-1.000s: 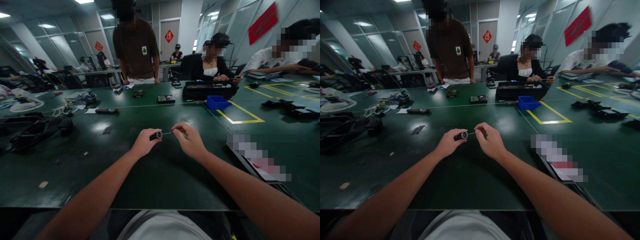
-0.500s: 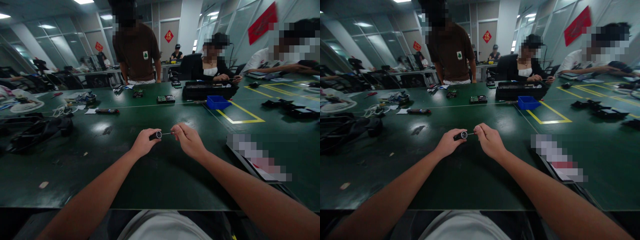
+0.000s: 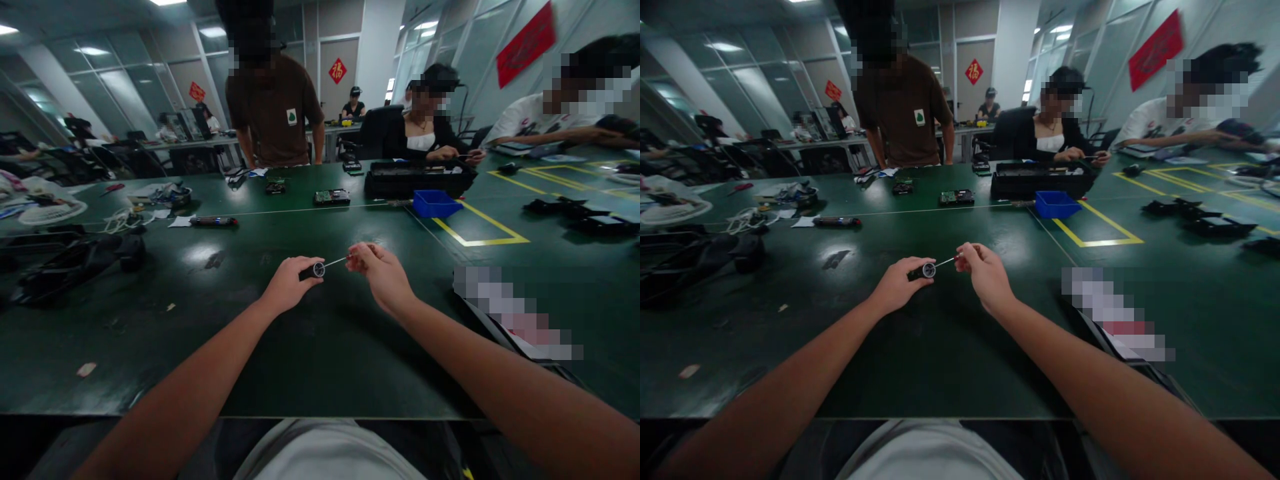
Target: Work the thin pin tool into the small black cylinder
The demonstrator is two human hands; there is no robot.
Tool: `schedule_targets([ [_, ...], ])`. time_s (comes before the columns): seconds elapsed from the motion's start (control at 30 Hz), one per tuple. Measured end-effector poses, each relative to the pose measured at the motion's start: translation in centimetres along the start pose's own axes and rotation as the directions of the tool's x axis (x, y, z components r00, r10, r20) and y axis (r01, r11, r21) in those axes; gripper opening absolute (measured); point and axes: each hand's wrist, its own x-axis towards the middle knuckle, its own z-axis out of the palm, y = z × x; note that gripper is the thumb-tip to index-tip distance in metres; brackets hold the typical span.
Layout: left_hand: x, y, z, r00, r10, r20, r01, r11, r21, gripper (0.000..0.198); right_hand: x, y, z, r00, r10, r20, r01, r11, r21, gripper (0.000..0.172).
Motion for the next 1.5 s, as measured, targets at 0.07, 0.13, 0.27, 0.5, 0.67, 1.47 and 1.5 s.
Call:
schedule_targets([
  [0.07, 0.0, -0.1, 0.0, 1.0, 0.01, -0.007, -0.01, 1.0, 0.029, 0.04, 0.5, 0.6, -0.3, 0.995, 0.105, 0.002, -0.104, 0.989, 0.105, 0.031],
  [0.13, 0.0, -0.1, 0.0, 1.0, 0.001, -0.013, 0.0, 0.999, 0.043, 0.04, 0.7, 0.8, -0.5, 0.998, 0.056, -0.041, -0.054, 0.997, 0.059, 0.03],
  [0.27, -0.1, -0.1, 0.1, 1.0, -0.011, 0.001, 0.011, 0.999, 0.044, 0.04, 0.0, 0.0, -0.5, 0.982, -0.177, -0.06, 0.164, 0.971, -0.175, 0.03],
  [0.5, 0.0, 0.2, 0.1, 1.0, -0.019, 0.004, 0.018, 0.998, 0.066, 0.042, -1.1, -1.0, 0.2, 0.968, -0.243, 0.06, 0.248, 0.896, -0.368, 0.027],
  [0.67, -0.2, 0.2, 0.2, 1.0, -0.016, 0.0, 0.016, 0.998, 0.06, 0.041, -1.1, -1.6, 0.0, 0.972, -0.215, 0.092, 0.233, 0.855, -0.463, 0.029],
  [1.47, -0.2, 0.1, 0.1, 0.999, -0.037, -0.013, 0.037, 0.999, 0.038, 0.04, -1.7, -1.7, -0.2, 0.937, -0.231, 0.26, 0.339, 0.776, -0.532, 0.02],
  [1.5, -0.2, 0.1, 0.1, 0.999, -0.039, -0.01, 0.04, 0.999, 0.038, 0.04, -1.8, -1.8, -0.2, 0.939, -0.215, 0.267, 0.33, 0.777, -0.536, 0.022],
])
